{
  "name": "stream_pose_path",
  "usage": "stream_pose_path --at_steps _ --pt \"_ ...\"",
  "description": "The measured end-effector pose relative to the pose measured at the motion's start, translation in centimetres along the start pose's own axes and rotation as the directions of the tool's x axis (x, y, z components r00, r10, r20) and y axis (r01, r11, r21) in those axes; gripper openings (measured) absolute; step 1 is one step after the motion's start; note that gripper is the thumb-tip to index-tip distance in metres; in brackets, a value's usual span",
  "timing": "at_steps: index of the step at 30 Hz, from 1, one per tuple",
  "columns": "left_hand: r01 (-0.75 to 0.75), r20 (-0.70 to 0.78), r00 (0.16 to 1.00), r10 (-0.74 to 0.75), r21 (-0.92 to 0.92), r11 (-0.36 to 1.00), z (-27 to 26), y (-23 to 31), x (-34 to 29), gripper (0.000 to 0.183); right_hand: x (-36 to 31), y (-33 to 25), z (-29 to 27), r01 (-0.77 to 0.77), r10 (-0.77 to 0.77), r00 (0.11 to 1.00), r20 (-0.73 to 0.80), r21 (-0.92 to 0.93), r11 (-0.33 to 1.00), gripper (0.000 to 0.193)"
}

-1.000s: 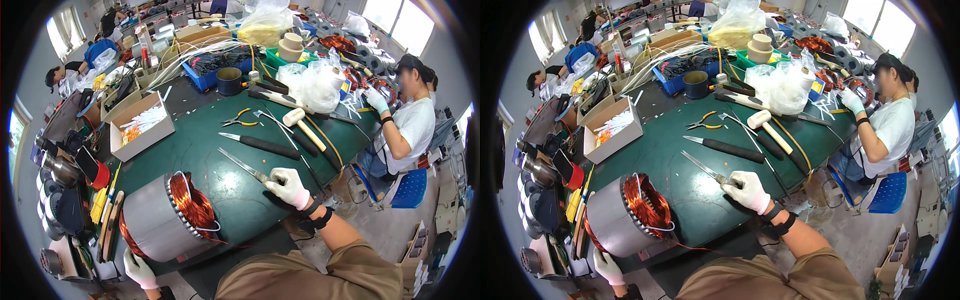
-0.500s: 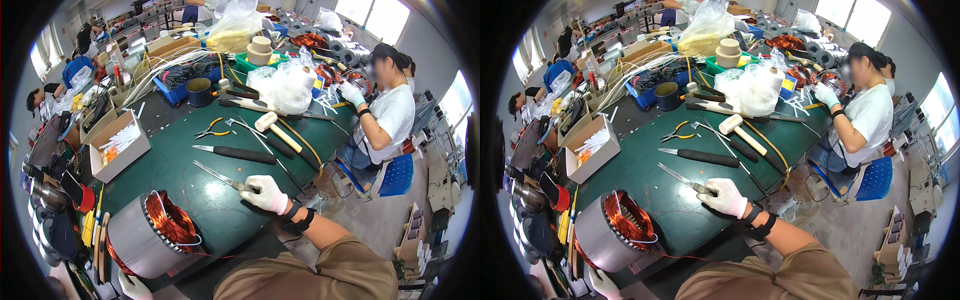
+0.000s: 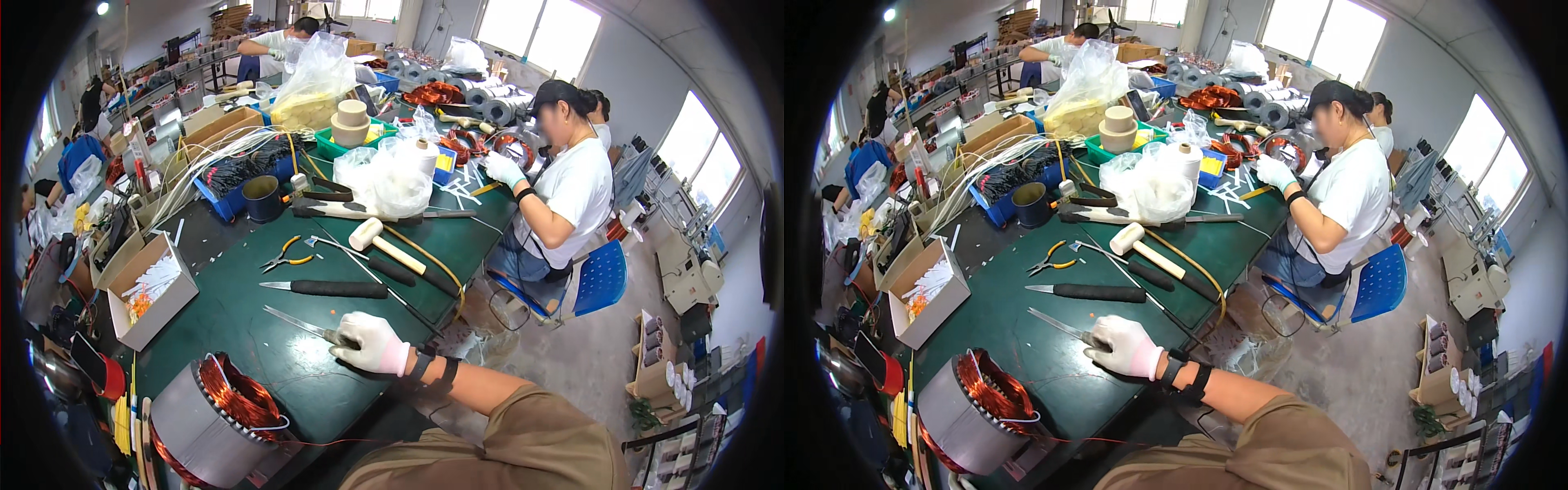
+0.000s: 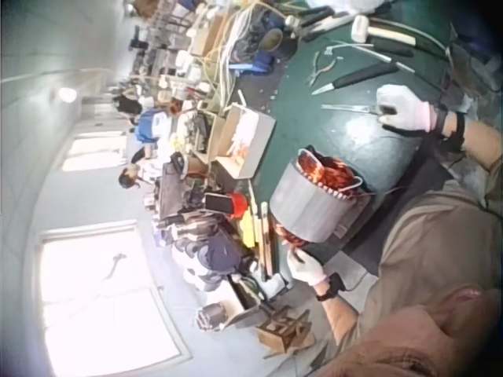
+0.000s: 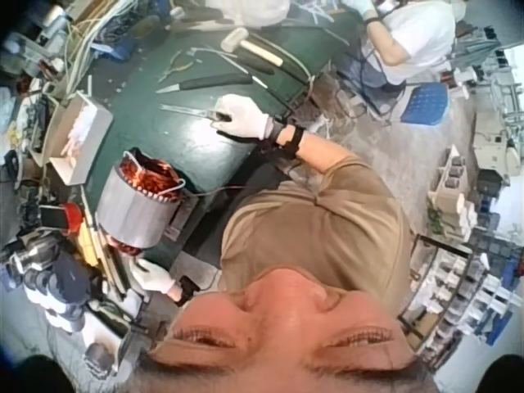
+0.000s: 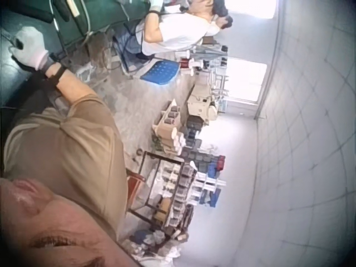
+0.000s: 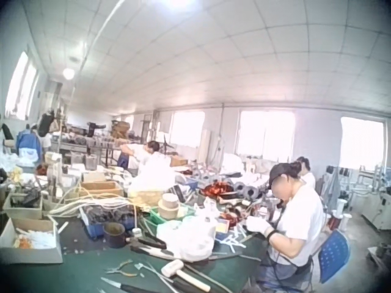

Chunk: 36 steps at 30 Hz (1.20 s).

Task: Assemble internal components and coils of an electric motor stator using hand tools.

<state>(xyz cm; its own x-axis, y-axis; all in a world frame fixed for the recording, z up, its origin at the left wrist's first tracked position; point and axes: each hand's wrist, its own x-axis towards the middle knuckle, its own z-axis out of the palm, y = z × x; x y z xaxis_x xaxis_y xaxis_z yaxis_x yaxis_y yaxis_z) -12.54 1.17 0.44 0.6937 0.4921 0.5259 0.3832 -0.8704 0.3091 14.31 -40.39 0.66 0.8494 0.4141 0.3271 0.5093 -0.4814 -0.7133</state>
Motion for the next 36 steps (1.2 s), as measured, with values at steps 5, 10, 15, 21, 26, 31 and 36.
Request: stream_pose_path --at_steps 5,10,15,21,26,31,36 --pt "0.011 0.013 1.0 -0.011 0.007 1.0 -0.3 -0.1 -0.1 0.028 0.8 -0.6 0.7 0.216 -0.224 0.974 0.034 -0.435 0.874 0.024" --pt "0.008 0.008 1.0 -0.008 -0.027 1.0 -0.6 0.5 0.2 0.028 1.0 0.7 0.8 0.168 -0.188 0.982 0.011 -0.502 0.848 0.022" --pt "0.04 0.233 0.972 0.016 -0.235 0.971 1.4 -5.1 2.1 0.032 1.5 -0.3 -1.1 0.069 -0.123 0.99 -0.063 -0.544 0.836 0.022" --pt "0.581 0.56 0.801 0.212 -0.813 -0.048 5.0 -2.4 8.4 0.056 3.8 2.0 -5.9 -0.142 -0.001 0.981 -0.194 -0.722 0.677 0.019" --pt "-0.016 0.384 0.72 0.578 -0.823 0.567 9.1 -1.2 12.0 0.046 4.2 6.7 -7.0 -0.294 0.215 0.955 -0.204 -0.746 0.597 0.024" --pt "0.779 0.626 0.577 0.524 -0.616 -0.121 10.2 -0.1 11.3 0.046 5.5 5.6 -7.7 -0.369 0.336 0.922 -0.193 -0.7 0.612 0.032" --pt "0.627 0.577 0.683 0.448 -0.778 0.046 11.4 -0.3 11.7 0.044 4.9 1.4 -8.4 -0.408 0.293 0.913 -0.284 -0.664 0.627 0.03"
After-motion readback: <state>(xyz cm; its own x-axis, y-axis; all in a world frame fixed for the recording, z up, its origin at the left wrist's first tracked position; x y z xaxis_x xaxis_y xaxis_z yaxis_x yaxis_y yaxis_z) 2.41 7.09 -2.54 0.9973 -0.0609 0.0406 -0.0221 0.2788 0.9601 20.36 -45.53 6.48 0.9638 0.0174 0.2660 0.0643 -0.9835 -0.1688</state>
